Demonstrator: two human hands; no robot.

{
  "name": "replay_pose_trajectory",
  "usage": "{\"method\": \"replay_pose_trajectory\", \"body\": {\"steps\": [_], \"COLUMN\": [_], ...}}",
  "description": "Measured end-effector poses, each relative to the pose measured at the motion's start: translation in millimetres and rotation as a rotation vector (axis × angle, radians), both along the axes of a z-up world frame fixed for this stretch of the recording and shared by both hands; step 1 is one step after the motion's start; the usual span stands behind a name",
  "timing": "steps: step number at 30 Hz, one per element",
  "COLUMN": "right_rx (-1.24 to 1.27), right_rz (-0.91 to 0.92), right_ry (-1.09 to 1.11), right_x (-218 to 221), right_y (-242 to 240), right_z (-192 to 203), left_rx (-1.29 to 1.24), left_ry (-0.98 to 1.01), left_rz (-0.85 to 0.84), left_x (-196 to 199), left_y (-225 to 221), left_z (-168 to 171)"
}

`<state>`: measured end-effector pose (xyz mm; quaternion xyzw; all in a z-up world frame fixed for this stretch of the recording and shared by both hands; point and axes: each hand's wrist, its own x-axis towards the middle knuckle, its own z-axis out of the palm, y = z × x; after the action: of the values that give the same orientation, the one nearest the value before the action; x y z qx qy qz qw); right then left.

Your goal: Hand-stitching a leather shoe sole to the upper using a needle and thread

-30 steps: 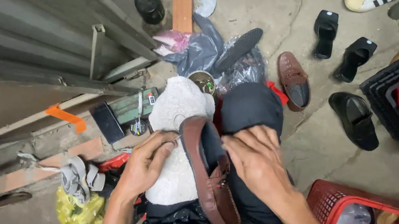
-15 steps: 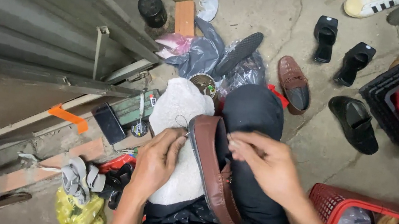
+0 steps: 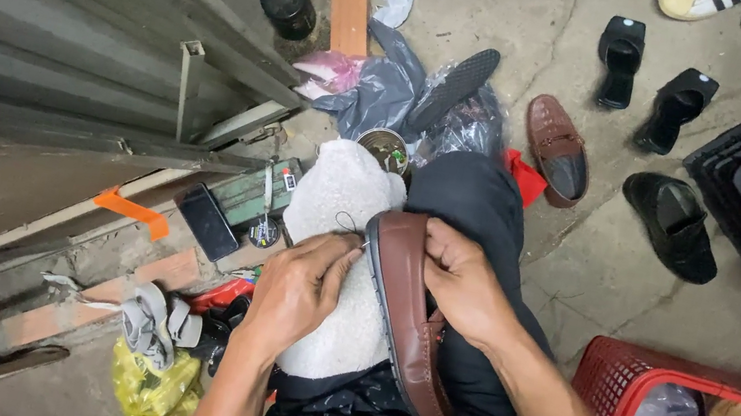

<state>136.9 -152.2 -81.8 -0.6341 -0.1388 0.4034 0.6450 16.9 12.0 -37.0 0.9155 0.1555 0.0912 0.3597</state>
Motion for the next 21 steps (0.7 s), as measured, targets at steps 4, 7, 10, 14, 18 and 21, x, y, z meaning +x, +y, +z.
{"method": "replay_pose_trajectory", "body": {"steps": [4,7,10,14,18,21], "right_rx": [-0.014,0.011,0.020,0.054,0.071,0.075], "right_rz": [-0.019,-0.047,-0.043,-0.026,0.044,0.104], "right_ry": [0.037,0.073,0.114,0.148,0.181,0.201], "right_x": [-1,-3,-6,-4,-5,-5], "right_y": [1,3,3,1,-5,-9], "right_z": [7,7,1,-8,-19,-23], "left_rx": [0.002,-0.102,-0.179,-0.221,-0.216,-0.196], "left_ry": [0.008,0.035,0.084,0.074,0.087,0.080], "left_rz": [-0.039,-0.068,-0.084,-0.129,-0.167,-0.166], "left_x": [3,10,7,10,13,12], "left_y": [4,7,14,22,24,20], "left_z": [1,11,4,9,11,9]}}
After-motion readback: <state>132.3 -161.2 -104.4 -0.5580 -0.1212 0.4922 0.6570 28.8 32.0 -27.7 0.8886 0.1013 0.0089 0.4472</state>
